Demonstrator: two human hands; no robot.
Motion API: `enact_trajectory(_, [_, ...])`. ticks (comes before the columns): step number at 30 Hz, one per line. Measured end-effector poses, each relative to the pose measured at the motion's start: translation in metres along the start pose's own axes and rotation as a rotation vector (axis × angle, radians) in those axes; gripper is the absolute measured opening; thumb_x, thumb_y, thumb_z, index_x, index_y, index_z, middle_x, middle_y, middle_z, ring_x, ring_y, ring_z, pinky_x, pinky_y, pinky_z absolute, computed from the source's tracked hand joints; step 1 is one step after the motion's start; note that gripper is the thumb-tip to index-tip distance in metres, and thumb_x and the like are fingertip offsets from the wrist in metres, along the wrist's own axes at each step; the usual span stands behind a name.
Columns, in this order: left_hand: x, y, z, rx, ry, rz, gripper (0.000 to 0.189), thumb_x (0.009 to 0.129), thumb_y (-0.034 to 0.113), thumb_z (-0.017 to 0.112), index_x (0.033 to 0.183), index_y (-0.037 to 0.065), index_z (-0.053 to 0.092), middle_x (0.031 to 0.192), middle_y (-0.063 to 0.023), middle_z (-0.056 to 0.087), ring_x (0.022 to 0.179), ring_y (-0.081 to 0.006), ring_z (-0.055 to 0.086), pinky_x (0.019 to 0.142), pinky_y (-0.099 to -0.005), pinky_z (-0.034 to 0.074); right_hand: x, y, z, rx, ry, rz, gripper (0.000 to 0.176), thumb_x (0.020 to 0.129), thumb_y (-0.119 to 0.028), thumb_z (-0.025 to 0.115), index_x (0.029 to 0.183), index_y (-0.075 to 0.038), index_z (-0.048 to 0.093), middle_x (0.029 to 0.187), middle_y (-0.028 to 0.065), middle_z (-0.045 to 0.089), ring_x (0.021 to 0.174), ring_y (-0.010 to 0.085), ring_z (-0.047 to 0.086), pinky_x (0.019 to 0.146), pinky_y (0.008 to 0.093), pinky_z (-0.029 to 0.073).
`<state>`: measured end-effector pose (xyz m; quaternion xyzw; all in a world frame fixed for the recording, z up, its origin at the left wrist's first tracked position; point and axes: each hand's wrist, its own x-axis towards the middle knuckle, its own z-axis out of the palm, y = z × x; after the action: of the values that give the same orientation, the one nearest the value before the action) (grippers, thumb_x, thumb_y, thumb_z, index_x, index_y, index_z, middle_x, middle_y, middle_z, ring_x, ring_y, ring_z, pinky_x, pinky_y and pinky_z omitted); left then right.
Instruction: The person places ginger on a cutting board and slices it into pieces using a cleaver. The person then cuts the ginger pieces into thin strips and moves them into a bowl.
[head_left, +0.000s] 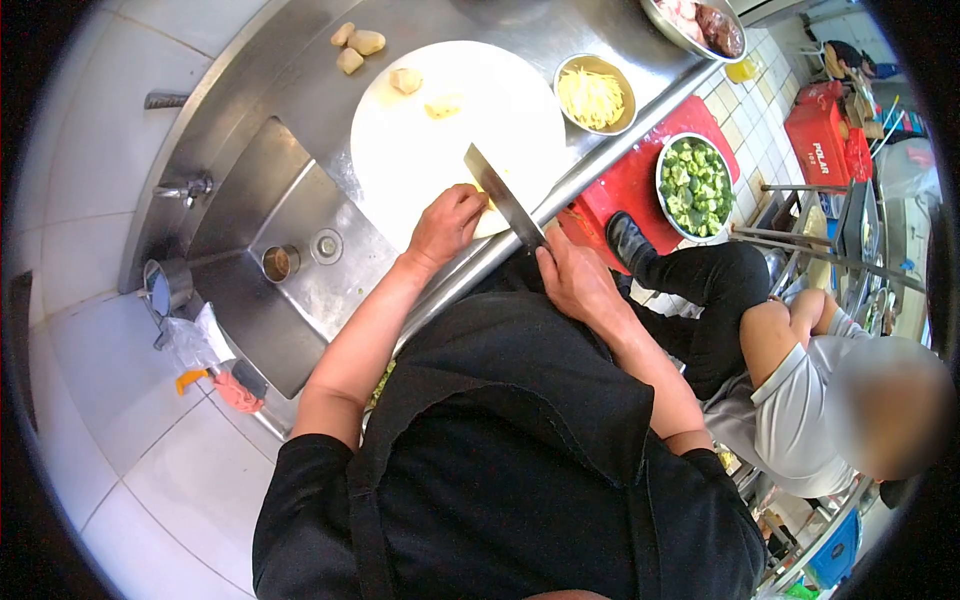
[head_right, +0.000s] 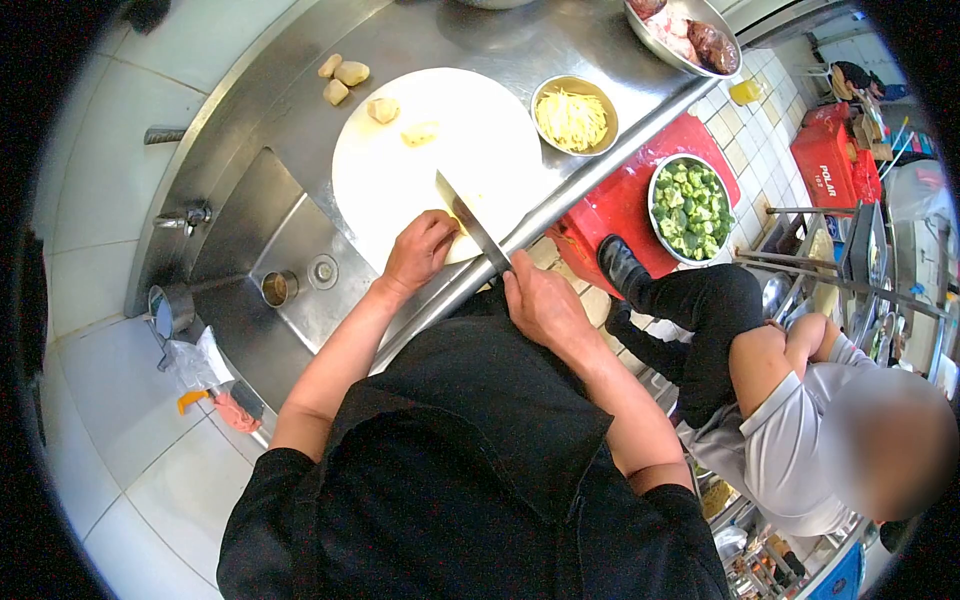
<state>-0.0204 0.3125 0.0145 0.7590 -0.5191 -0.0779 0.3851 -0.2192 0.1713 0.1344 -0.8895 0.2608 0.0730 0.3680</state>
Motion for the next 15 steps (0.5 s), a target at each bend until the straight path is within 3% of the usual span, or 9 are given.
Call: enact_trajectory(15, [-0.0012, 0.0006, 0.0, -0.037, -0.032, -0.055, 0.018, 0.098, 0.013, 0.072, 0.114, 0.005, 0.075, 0.112, -0.015, 0.071, 0.103, -0.0337, 0.071, 0.087, -0.0422, 0.06, 0.0027, -0.002, 0.0065, -0.062, 0.045, -0.056, 0.021, 0.105, -0.017, 0.054, 0.115, 0.002, 0.05, 0.078, 0.0346, 0.066, 0.079, 0.055, 0.068, 0.073, 0.065, 0.053])
